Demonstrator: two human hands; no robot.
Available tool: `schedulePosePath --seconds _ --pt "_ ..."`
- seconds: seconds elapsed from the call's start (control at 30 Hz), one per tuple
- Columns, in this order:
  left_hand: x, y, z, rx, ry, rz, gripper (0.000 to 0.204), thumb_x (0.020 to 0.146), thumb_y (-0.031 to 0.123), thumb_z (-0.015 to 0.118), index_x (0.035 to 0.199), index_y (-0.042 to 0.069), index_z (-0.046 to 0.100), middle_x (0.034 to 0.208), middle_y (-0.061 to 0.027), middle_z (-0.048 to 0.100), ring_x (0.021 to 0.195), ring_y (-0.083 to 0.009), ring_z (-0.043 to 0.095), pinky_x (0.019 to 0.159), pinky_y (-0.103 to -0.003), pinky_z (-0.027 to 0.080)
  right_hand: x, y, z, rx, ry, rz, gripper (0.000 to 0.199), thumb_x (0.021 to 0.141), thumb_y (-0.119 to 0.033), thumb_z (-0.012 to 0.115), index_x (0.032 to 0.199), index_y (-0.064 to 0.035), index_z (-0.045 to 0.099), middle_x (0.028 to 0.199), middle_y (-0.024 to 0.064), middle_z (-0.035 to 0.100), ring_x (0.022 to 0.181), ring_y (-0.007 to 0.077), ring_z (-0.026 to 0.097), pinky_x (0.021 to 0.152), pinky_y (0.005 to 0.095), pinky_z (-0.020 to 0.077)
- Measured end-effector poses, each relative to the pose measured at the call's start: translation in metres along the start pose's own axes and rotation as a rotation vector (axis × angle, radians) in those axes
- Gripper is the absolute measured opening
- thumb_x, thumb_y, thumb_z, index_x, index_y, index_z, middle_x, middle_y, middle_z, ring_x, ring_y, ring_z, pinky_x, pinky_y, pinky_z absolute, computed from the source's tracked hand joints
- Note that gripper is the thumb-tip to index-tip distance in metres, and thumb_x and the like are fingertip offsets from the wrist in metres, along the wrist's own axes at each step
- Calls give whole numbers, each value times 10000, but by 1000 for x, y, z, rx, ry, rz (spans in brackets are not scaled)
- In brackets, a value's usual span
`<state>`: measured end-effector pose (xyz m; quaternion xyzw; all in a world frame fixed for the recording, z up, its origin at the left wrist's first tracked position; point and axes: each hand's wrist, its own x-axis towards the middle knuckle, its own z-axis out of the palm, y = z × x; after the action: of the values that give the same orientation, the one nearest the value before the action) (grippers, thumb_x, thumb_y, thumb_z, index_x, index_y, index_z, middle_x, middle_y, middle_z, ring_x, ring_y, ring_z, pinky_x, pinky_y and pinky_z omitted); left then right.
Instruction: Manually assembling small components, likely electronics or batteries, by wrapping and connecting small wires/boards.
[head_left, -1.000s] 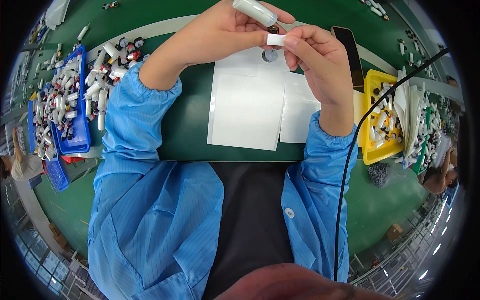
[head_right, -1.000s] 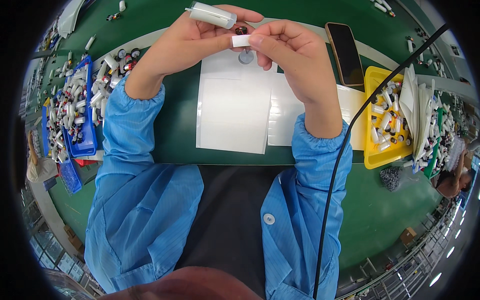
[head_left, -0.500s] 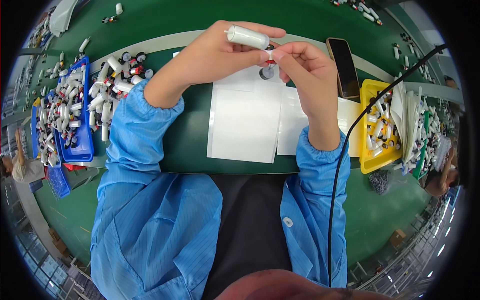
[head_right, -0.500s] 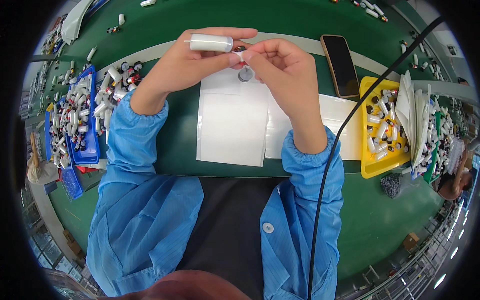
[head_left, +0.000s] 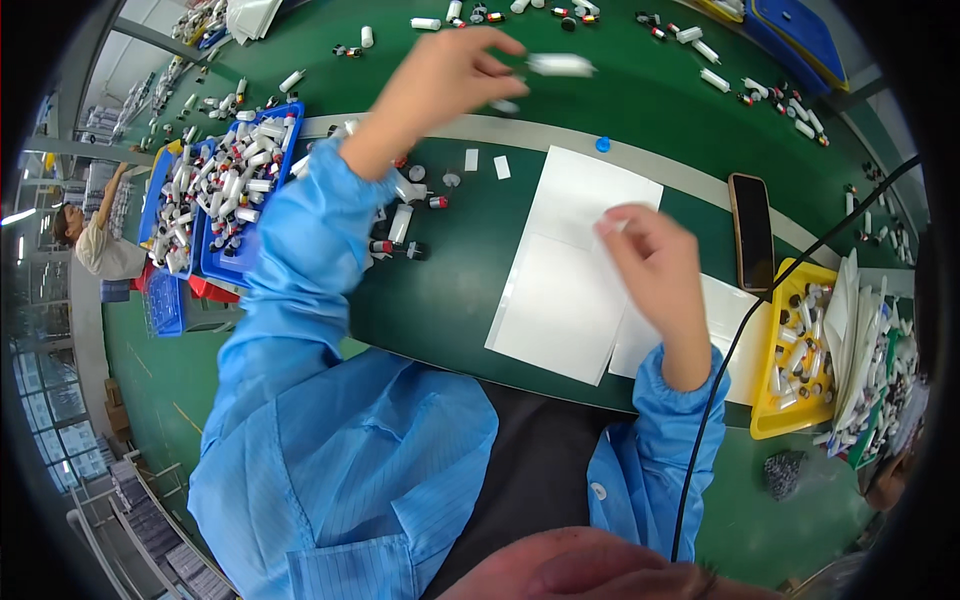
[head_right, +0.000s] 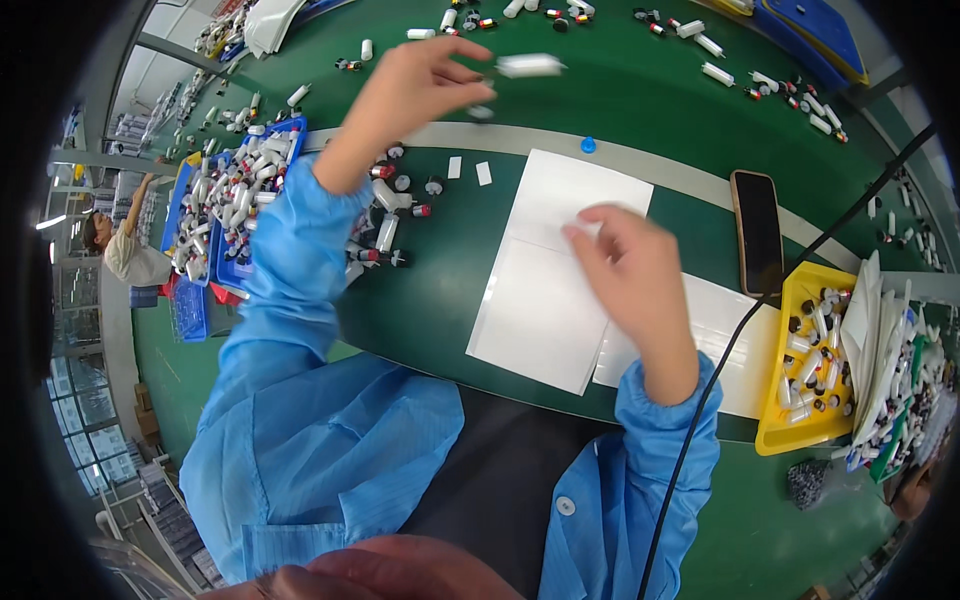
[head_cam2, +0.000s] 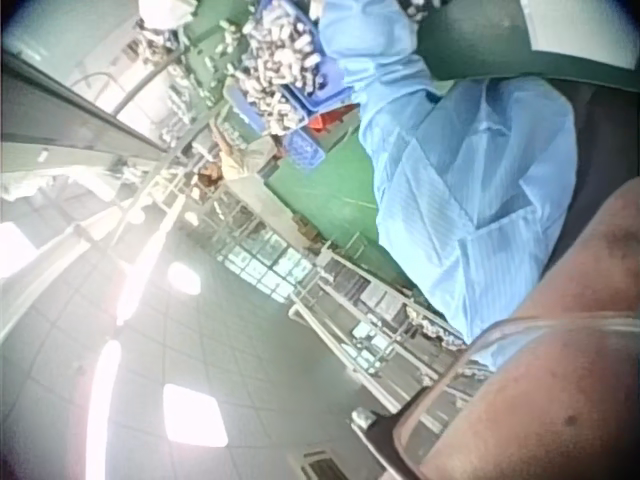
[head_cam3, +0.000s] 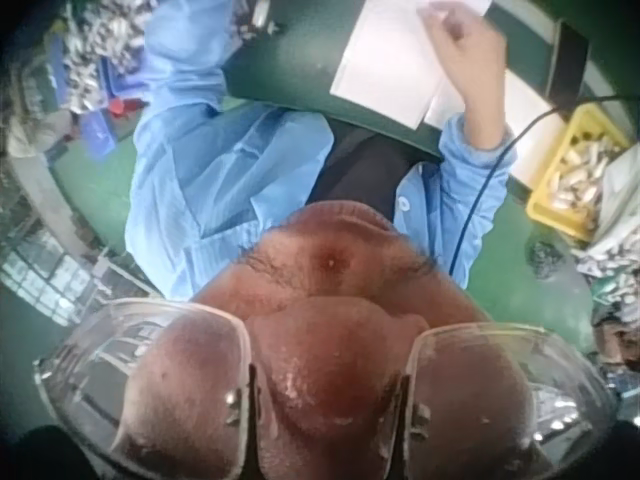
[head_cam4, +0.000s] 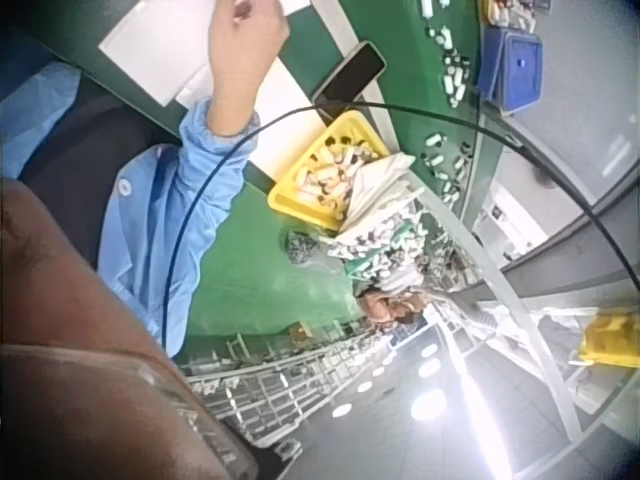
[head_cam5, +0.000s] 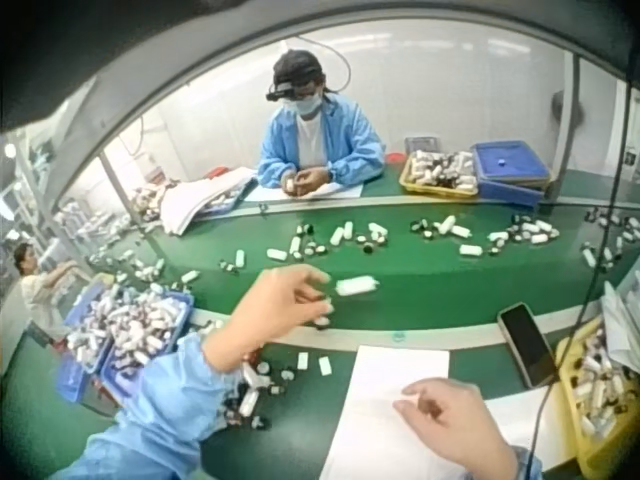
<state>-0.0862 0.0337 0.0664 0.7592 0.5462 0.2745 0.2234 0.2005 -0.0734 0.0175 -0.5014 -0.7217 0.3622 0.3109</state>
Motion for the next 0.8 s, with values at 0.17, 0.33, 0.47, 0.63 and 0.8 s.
schedulePosePath --seconds 0.17,0.33,0.47,0.63,0.8 --pt "61 -122 -54 462 -277 -194 564 761 285 815 1247 46 657 1082 -169 703 978 -251 686 850 -346 525 -15 0 20 -396 -109 -102 207 840 -79 687 1025 12 667 923 160 594 802 346 644 727 410 536" --pt "100 -312 -52 855 197 -60 459 883 244 667 1335 202 600 1265 -218 613 1083 -403 623 913 -432 521 -16 4 13 -288 -239 -157 228 800 -62 699 1014 8 663 978 155 577 875 336 635 788 406 527" --pt "116 -304 -63 622 -73 -193 311 960 308 572 1217 138 611 1346 -223 553 1151 -396 599 957 -456 520 -21 -4 0 -381 -99 -189 187 740 -36 704 920 -4 666 940 156 567 909 335 605 814 411 507" --pt "86 -154 -77 435 227 -161 299 963 292 633 1057 10 667 927 -38 673 875 -148 588 736 -311 458 -20 10 15 -379 -147 -231 122 800 -56 692 898 8 656 909 161 575 855 326 633 771 409 533" --pt "75 -111 -72 -963 348 -42 326 1017 326 540 1107 24 623 973 -58 658 890 -174 607 786 -305 458 -12 -13 31 -320 -182 -160 224 863 -72 673 1060 35 685 993 166 622 864 333 650 792 382 532"
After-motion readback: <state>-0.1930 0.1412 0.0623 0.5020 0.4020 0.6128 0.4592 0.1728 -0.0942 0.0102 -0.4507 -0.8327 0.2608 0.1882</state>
